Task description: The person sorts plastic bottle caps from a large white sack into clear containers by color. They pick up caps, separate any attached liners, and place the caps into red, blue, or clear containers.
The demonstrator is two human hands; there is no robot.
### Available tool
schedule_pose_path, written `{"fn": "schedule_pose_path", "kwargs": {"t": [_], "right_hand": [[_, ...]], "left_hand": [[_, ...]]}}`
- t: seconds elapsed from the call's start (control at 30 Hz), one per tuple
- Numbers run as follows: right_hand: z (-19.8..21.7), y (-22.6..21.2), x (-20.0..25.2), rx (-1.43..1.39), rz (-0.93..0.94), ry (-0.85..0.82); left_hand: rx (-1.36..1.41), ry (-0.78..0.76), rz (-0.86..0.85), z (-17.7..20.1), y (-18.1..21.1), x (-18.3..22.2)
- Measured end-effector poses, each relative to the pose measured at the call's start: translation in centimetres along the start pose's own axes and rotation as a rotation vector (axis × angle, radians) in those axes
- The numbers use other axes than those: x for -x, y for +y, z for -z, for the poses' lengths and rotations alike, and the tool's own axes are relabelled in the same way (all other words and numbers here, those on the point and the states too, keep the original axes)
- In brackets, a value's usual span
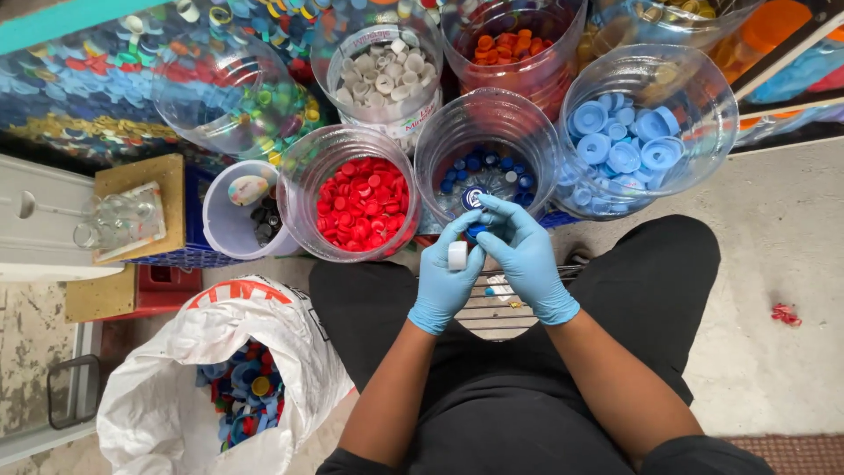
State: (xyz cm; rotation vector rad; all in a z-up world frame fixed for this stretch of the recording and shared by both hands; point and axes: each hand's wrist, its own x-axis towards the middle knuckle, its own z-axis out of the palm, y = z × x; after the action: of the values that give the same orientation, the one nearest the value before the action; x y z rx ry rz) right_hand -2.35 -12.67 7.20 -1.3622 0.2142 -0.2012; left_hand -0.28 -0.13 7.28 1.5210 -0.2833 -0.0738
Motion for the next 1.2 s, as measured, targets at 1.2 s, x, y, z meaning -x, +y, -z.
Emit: {"fn": "schedule_pose_path", "kwargs": {"t": [1.2], "right_hand": [[0.1,0.6,-3.0,0.267,0.293,0.025]], "left_hand": [[0.432,0.012,0.228,4.5,-5.3,2.2]]}}
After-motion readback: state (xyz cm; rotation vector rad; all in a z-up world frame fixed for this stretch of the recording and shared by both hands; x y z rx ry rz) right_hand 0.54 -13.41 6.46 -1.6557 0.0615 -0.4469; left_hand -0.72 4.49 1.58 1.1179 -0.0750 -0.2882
